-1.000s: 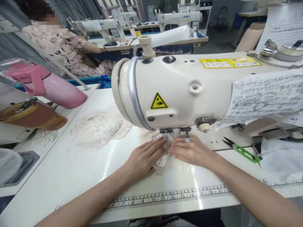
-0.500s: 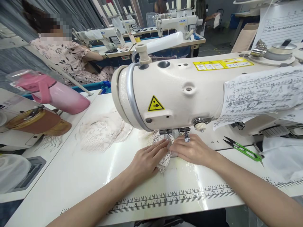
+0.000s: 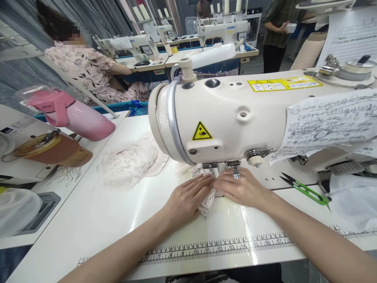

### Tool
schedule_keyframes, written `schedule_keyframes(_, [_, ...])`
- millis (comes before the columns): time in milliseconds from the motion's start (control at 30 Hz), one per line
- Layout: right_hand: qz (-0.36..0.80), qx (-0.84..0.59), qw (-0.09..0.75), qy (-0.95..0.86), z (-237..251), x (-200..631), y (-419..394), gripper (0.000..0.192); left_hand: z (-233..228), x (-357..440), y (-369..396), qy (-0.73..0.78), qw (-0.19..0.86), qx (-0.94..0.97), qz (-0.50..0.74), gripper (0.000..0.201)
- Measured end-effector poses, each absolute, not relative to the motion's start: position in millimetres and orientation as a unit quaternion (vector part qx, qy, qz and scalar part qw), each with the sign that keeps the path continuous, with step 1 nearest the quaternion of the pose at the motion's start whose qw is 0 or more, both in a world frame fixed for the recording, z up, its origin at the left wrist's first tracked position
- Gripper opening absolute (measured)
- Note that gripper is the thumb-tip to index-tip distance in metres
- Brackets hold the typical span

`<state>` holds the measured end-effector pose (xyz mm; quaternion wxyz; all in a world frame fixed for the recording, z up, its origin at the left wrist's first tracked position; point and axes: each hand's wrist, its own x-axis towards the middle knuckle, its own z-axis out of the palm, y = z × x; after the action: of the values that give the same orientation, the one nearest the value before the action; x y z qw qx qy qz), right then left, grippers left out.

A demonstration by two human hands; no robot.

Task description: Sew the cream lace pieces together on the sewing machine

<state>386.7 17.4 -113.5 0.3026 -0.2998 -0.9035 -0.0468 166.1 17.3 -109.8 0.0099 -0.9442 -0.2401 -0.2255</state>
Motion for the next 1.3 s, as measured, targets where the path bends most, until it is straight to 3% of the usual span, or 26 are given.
schedule_keyframes(200, [-0.022, -0.261, 0.337, -0.904, -116.2, 375.4, 16.4, 0.016, -110.1, 158.3, 19.2, -0.280, -0.017, -0.932, -0.228, 0.029])
schedule_keyframes(667, [-0.043, -0.273, 0.340, -0.899, -115.3, 364.8, 20.5, 0.015, -110.6, 156.5, 26.8, -0.318, -0.022, -0.920, -0.229, 0.030])
schedule_keyframes(1300, [-0.042, -0.325, 0.301, -0.896, -115.0, 373.8, 24.5, 0.025, -112.6, 160.7, 26.5, -0.327, 0.011, -0.925, -0.192, 0.054])
